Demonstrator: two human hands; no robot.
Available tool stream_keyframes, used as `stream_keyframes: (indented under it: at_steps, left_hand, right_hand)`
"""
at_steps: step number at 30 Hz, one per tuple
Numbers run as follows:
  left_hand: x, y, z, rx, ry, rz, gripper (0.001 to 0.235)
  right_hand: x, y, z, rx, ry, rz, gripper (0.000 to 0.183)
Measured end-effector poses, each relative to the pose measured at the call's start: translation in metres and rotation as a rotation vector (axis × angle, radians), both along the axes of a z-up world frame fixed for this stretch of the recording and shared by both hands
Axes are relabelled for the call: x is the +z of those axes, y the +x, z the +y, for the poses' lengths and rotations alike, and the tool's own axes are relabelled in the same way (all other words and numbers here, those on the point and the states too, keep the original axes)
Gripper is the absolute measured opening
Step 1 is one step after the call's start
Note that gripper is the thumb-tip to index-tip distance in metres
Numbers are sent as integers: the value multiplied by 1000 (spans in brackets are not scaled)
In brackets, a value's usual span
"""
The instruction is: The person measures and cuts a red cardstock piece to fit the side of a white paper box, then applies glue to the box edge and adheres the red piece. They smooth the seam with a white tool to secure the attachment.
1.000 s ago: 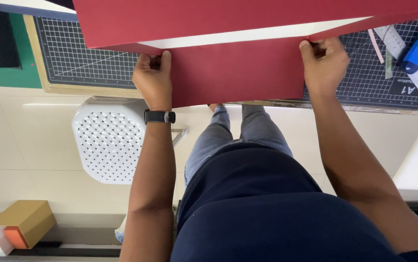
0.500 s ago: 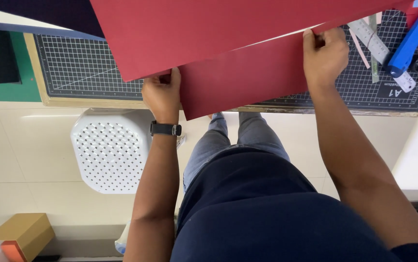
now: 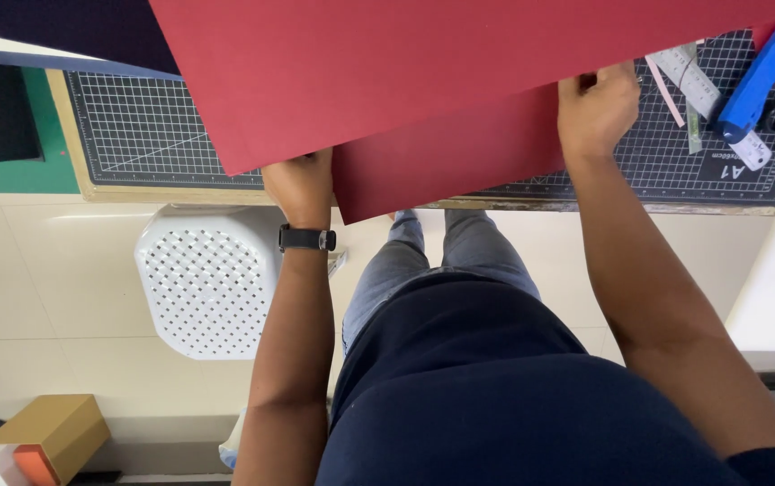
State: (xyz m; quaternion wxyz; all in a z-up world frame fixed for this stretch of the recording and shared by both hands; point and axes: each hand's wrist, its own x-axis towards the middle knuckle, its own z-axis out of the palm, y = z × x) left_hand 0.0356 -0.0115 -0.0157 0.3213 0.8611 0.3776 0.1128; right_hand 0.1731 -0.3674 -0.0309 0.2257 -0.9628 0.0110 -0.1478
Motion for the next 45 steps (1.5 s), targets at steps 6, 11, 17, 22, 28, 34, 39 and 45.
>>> stream_keyframes:
  at_steps: [6,11,17,22,28,34,39,45]
  left_hand:
    - [4,6,-3,20,5,9,39]
    - [7,7,-8,45,6,12,39]
    - [15,11,-7,60,1,25,40]
    - [3,5,-8,77,33,52,47]
    - [15,2,-19,78,32,-84,25]
    - [15,1,-17,87,-36,-106,19]
    - [7,1,-16,151,-21,-46,33]
    - [5,0,-12,135,-11,17,41]
  right_hand:
    - [-6,3,0,6,-12,1,28]
    - [-2,0,5,19,21,-20,24]
    - [4,0,10,25,45,-56,24]
    - [13,-4,11,78,61,-88,25]
    - [9,-6,3,96,80,-91,34]
    - [15,-9,-1,127,131,-28,33]
    - [21,-9,-1,153,143,8,23]
    - [14,-7,-5,162,154,4,24]
